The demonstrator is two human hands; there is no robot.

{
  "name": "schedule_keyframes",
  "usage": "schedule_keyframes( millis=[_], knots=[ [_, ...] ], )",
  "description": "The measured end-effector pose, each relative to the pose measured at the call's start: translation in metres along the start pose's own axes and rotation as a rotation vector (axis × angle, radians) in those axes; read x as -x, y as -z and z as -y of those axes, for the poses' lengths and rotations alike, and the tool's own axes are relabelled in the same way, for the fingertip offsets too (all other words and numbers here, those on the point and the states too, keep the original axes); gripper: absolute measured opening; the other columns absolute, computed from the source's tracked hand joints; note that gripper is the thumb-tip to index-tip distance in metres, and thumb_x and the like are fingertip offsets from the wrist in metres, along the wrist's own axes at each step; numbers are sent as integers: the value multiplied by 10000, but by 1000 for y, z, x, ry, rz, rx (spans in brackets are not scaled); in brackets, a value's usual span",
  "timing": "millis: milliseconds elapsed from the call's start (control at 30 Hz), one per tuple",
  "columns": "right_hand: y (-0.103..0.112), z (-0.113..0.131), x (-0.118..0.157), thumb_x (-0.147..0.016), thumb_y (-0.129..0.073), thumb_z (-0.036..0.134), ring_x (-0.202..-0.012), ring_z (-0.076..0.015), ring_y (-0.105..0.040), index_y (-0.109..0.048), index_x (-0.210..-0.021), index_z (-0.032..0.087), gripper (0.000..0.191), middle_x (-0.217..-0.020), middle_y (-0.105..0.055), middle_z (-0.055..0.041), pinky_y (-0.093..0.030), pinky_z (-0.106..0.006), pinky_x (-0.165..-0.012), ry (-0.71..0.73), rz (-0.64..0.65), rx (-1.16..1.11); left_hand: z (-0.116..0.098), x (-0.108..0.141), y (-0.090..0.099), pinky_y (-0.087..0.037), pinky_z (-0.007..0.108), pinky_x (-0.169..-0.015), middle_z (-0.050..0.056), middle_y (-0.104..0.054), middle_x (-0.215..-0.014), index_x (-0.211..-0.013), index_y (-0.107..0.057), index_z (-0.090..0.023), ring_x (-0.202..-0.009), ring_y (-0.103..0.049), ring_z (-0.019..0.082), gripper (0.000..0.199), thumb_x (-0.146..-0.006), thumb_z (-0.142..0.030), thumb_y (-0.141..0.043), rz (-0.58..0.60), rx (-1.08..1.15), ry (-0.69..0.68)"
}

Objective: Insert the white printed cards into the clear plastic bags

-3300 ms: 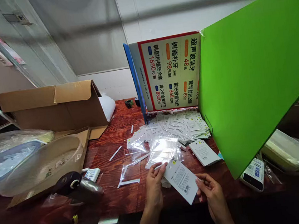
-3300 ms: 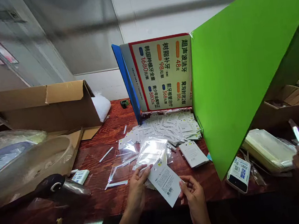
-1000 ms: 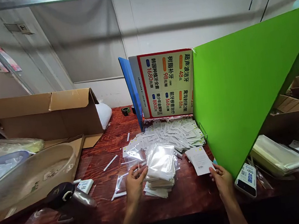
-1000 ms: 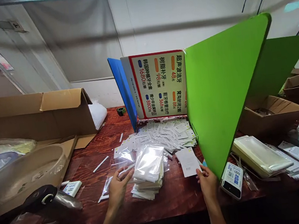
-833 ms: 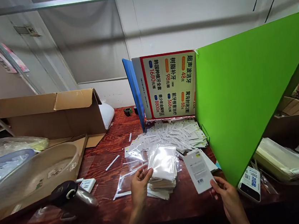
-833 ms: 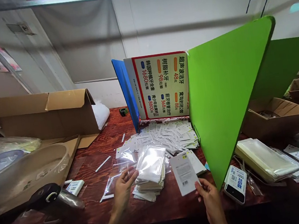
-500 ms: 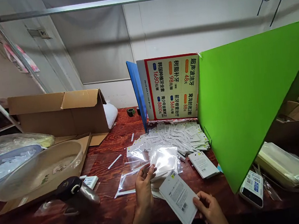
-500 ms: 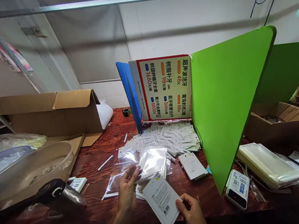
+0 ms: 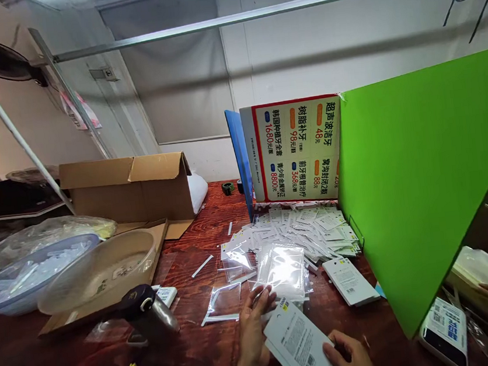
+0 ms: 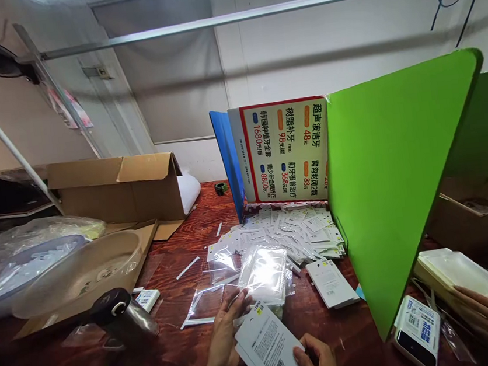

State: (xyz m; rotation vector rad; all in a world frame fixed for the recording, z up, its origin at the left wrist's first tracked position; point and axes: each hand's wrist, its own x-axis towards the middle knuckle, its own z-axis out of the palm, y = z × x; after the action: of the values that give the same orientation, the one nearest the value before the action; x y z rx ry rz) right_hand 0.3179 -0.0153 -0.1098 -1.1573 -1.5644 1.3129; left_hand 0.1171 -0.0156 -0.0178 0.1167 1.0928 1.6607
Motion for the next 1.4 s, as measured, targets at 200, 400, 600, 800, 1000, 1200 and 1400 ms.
schedule_keyframes(
  millis=[200,400,600,800,1000,1200,1400],
  knots=[
    [-5,8,-6,-800,-567,672,-654,-209,-572,-636,-671,186,508,-656,-631,-36,-441,-272,-612,-2,-17,66,-1,1,3,-556,275,-587,58,-749,-745,-940,-585,-186,-616,-704,196,576,-502,-307,-939,54,-37,-23],
    [-17,21,-11,-797,-576,683,-629,-210,-576,-627,-659,196,508,-638,-634,-33,-446,-277,-585,-9,-148,1,6,10,5,-552,273,-584,49,-746,-756,-930,-616,-160,-626,-697,191,611,-465,-387,-940,61,-155,-94],
    [-29,20,-12,-753,-572,753,-554,-195,-550,-622,-632,200,568,-576,-603,-26,-441,-274,-514,-33,-268,-68,9,13,4,-552,292,-574,56,-750,-762,-951,-606,-166,-655,-710,221,672,-432,-422,-947,32,-122,-69],
    [-51,31,4,-786,-576,721,-426,-137,-457,-574,-640,213,529,-518,-539,13,-372,-246,-412,-67,-449,-123,9,15,-2,-533,249,-558,16,-729,-676,-782,-618,-168,-599,-677,166,523,-466,-447,-927,-42,-21,-89],
    [-57,44,16,-778,-598,715,-373,-114,-422,-571,-652,209,522,-476,-499,33,-345,-232,-364,-69,-455,-167,5,17,0,-533,231,-563,11,-726,-682,-766,-664,-151,-606,-678,156,457,-492,-420,-912,-91,-21,-159],
    [-56,56,21,-800,-589,706,-330,-103,-384,-556,-702,215,502,-423,-443,62,-302,-206,-300,-163,-523,-215,13,29,1,-559,291,-591,25,-735,-705,-816,-643,-169,-660,-717,224,496,-517,-474,-897,8,-95,-101],
    [-57,66,16,-759,-629,725,-319,-87,-369,-501,-643,222,531,-407,-436,67,-309,-187,-289,-180,-507,-306,8,25,3,-555,269,-596,43,-743,-714,-785,-653,-152,-669,-719,212,460,-522,-434,-903,19,-102,-77]
  ],
)
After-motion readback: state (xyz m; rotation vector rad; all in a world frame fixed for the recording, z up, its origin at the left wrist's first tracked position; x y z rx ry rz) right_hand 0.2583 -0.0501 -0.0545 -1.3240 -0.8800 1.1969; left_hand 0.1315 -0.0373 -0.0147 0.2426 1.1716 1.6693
